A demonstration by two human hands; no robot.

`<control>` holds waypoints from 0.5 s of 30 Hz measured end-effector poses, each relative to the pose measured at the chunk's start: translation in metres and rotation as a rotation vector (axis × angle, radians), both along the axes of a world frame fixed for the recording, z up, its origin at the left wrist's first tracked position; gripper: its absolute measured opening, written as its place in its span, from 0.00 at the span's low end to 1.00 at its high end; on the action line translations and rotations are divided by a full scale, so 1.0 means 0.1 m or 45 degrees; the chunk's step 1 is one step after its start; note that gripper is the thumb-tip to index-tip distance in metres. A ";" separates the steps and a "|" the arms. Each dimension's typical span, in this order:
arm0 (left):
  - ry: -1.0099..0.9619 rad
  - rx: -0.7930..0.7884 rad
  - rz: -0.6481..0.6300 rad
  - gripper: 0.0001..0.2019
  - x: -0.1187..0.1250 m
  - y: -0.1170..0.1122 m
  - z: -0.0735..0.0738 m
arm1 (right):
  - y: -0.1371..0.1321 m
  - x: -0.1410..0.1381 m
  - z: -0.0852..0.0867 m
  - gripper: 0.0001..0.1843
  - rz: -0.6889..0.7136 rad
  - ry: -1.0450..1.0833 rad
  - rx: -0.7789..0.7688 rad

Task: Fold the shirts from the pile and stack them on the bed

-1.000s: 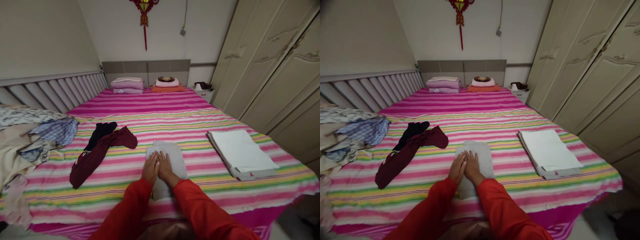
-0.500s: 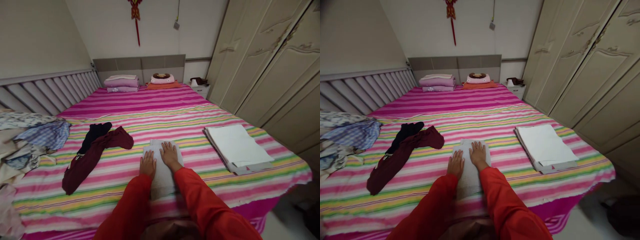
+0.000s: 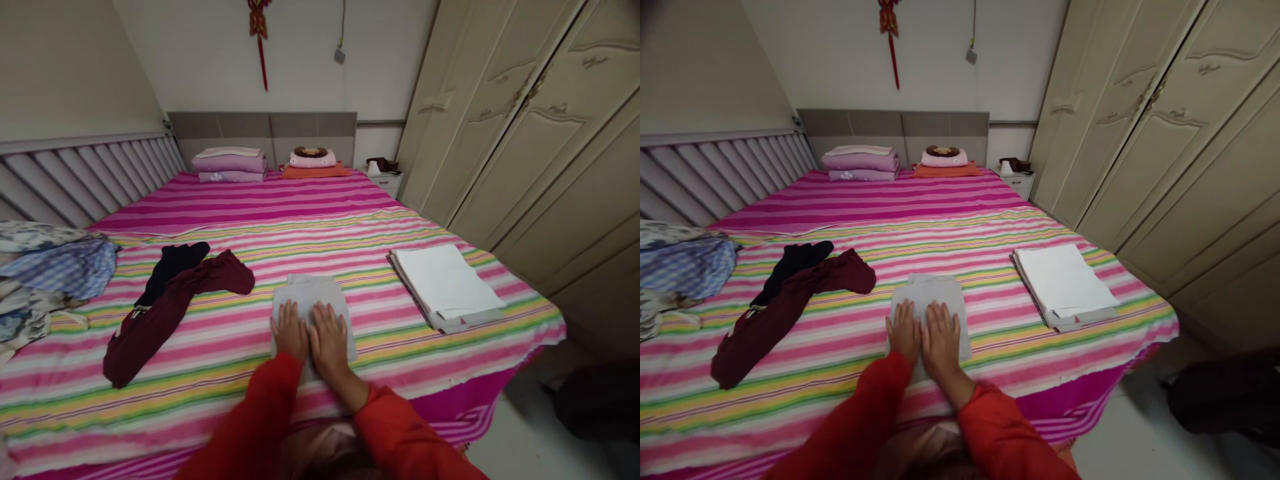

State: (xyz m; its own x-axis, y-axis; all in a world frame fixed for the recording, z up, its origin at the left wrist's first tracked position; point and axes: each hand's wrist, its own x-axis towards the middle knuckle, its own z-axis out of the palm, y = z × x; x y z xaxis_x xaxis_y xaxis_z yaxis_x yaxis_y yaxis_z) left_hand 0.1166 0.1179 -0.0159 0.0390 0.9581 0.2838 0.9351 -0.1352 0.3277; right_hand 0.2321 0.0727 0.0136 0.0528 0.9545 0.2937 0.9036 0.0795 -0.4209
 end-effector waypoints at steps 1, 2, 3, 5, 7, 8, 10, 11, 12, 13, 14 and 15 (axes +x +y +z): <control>0.025 0.030 -0.048 0.25 0.05 -0.10 -0.05 | -0.08 -0.05 -0.08 0.28 0.033 0.002 0.013; 0.061 0.049 -0.112 0.25 0.08 -0.19 -0.11 | -0.14 -0.07 -0.16 0.28 0.058 -0.003 0.007; 0.103 0.063 -0.175 0.25 0.09 -0.28 -0.17 | -0.18 -0.05 -0.24 0.27 0.079 -0.016 -0.005; 0.184 0.097 -0.278 0.25 0.02 -0.38 -0.28 | -0.19 0.04 -0.35 0.27 0.113 -0.061 -0.013; 0.243 0.142 -0.345 0.25 -0.12 -0.43 -0.38 | -0.16 0.18 -0.40 0.27 0.074 -0.076 0.010; 0.261 0.163 -0.366 0.26 -0.21 -0.43 -0.42 | -0.14 0.26 -0.40 0.27 0.014 -0.057 0.026; 0.278 0.191 -0.381 0.26 -0.38 -0.43 -0.50 | -0.08 0.41 -0.40 0.27 -0.110 0.030 0.055; 0.276 0.194 -0.378 0.26 -0.45 -0.43 -0.53 | -0.05 0.47 -0.38 0.28 -0.153 0.095 0.064; 0.270 0.189 -0.373 0.26 -0.50 -0.43 -0.56 | -0.01 0.53 -0.37 0.28 -0.184 0.169 0.065; 0.260 0.176 -0.364 0.25 -0.53 -0.43 -0.57 | 0.02 0.57 -0.35 0.29 -0.212 0.253 0.053; 0.247 0.159 -0.357 0.24 -0.54 -0.42 -0.56 | 0.06 0.60 -0.33 0.30 -0.241 0.342 0.030; 0.234 0.140 -0.356 0.24 -0.52 -0.40 -0.54 | 0.10 0.61 -0.31 0.31 -0.272 0.427 0.005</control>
State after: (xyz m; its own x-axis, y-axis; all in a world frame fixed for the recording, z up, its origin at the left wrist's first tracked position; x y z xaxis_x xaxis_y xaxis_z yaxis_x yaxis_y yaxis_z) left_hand 0.0643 0.0780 -0.0703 0.3560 0.8670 0.3488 0.8988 -0.4199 0.1262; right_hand 0.2929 0.0822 -0.0175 0.3433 0.9106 0.2300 0.7126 -0.0931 -0.6953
